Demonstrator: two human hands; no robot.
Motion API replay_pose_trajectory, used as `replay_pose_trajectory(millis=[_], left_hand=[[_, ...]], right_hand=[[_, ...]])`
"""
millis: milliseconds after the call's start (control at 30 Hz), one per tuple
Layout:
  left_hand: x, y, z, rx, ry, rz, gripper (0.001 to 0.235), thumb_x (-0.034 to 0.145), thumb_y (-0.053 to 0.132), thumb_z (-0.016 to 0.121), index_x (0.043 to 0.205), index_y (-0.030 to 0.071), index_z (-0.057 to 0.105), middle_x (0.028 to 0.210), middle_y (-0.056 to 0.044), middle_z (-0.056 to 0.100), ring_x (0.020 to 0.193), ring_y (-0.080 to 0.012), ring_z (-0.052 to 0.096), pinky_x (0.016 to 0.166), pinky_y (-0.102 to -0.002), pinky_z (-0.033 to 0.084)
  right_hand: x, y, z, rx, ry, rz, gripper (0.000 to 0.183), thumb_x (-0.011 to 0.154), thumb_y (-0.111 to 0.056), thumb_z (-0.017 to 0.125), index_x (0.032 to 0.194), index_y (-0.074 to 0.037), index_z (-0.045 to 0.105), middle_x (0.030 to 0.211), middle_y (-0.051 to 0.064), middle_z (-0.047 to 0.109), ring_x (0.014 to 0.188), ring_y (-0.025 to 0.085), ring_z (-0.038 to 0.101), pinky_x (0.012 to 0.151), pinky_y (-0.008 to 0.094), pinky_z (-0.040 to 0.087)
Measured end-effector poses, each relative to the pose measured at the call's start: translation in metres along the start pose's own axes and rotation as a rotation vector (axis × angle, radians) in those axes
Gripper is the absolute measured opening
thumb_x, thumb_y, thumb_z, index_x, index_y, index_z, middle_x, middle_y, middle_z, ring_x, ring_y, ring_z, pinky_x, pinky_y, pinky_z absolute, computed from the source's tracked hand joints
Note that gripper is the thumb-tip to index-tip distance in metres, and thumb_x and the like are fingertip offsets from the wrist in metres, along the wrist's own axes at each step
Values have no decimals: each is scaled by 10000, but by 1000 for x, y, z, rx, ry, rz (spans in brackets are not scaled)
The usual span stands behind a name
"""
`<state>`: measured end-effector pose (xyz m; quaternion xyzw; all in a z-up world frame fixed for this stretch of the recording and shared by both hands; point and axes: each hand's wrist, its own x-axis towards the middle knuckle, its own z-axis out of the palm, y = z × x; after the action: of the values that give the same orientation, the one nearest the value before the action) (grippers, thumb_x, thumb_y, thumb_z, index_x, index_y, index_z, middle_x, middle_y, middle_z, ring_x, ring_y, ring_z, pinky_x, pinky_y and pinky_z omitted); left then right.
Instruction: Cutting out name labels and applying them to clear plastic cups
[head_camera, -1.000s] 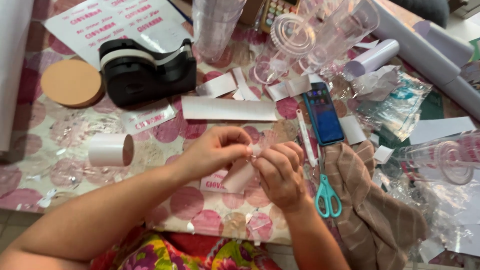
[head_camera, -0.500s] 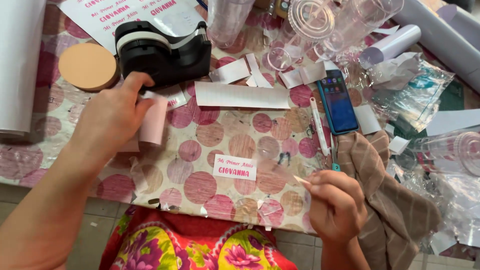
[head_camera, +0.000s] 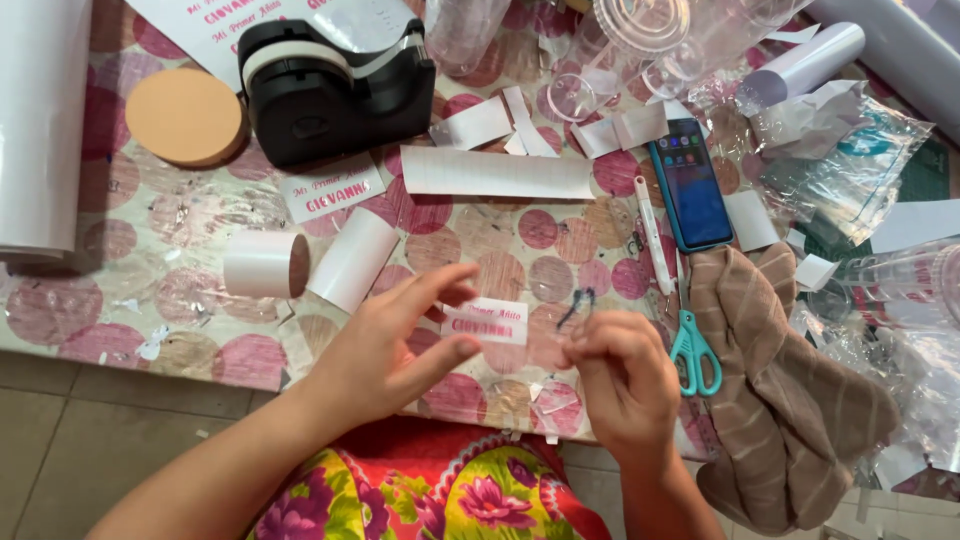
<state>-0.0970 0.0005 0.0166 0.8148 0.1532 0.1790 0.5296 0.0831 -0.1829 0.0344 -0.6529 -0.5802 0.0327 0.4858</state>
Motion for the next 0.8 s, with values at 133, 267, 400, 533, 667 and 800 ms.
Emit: replay_pose_trajectory(millis=[133,267,400,533,667,800], left_hand=[[8,-1,6,-182,-8,-27,194,947,166,673,1131,104,670,917,-47,754,656,-113,662,518,-202,595],[13,-9,14,-114,309,176,172,921,87,714,1089,105,747,780,-78,743,685,-236,737,600,-325,601],[19,-8,18,-55,361,195,169,953,88,687,1105,127,749,833,-68,742,685,-220,728,618,-303,600],[22,-8,22,-41,441,184,255,943,94,733,1196,84,704,953,-116,732,707,-235,736,639,-346,609],[17,-27,31,-61,445,109,207,920,102,760,1111,75,685,961,-134,707,706,-261,746,620,-350,611],[12,-29,30,0,375,85,120,916,96,748,1028,79,709,1018,-117,700,712,-275,747,618,-346,615]], right_hand=[[-2,8,9,169,68,156,190,915,71,694,1025,-8,561,1012,120,567,896,192,627,765,251,648],[2,22,25,188,221,103,200,909,70,744,991,55,562,971,122,557,845,166,685,681,257,640],[16,12,23,105,251,79,183,935,43,744,1006,60,577,964,127,568,856,178,682,690,242,632],[15,17,21,-17,263,95,197,913,28,781,1033,61,629,986,151,606,822,182,681,696,248,642],[12,22,22,20,232,167,194,919,2,773,1050,56,641,1015,142,606,807,159,688,684,246,647],[4,26,29,157,199,264,213,882,41,779,1038,71,637,1033,152,585,826,172,701,660,269,669]])
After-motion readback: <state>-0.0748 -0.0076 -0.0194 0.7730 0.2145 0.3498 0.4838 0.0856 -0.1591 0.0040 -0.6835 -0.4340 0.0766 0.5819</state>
